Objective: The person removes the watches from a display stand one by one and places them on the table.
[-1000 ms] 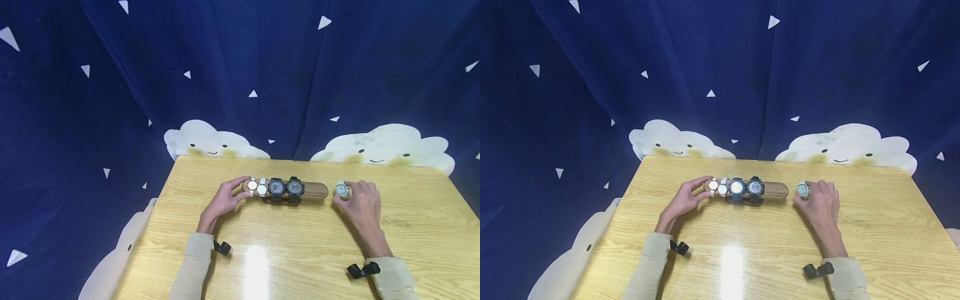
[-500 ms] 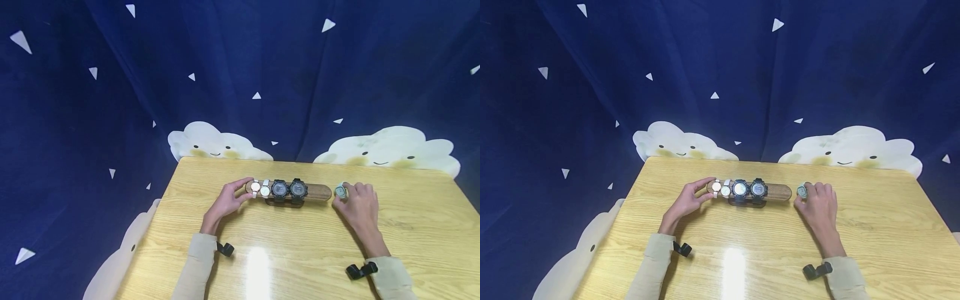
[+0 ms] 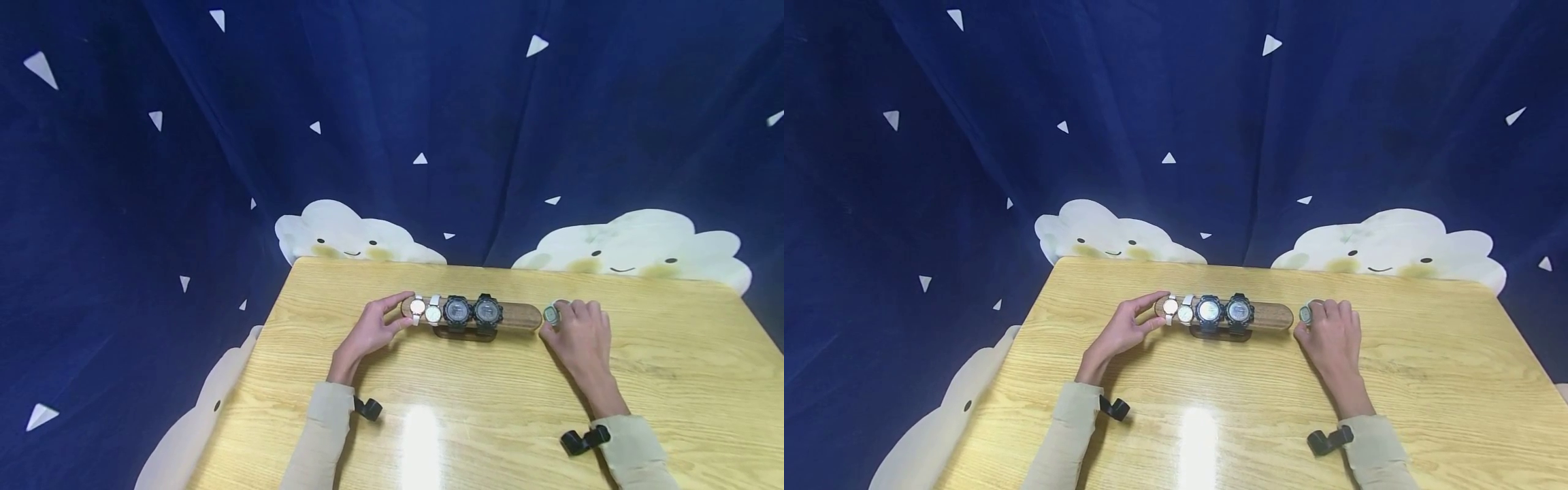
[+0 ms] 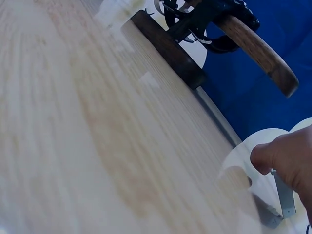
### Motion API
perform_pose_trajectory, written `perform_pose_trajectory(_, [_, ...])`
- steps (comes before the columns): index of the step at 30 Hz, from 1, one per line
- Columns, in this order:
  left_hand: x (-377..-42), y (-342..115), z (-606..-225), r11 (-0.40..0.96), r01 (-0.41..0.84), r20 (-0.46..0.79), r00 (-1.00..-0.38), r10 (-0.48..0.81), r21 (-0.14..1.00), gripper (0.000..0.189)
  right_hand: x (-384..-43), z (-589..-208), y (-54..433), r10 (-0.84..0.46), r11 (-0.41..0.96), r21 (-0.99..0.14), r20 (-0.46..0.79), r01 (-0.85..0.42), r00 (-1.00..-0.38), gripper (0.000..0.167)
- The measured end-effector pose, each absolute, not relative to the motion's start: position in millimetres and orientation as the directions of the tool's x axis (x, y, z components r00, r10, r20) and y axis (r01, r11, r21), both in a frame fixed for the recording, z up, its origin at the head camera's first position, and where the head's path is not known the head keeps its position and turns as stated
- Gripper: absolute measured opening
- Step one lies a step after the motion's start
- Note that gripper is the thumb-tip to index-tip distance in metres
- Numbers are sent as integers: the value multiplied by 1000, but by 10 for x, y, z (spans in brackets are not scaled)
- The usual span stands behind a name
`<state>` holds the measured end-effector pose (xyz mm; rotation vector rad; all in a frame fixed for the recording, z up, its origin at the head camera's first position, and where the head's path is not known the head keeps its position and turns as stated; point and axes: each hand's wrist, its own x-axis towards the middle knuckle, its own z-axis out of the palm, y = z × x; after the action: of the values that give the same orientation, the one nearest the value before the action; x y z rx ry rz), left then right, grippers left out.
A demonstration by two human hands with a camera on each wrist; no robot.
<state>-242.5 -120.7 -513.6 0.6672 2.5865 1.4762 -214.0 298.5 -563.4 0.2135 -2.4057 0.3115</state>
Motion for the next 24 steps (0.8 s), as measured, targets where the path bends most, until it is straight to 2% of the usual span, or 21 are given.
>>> perform_pose_trajectory(24, [-2429, -1212, -5142, 419, 311, 130, -904, 407, 853, 57, -2167, -5620, 3057, -62, 958, -183, 622, -222, -781, 40])
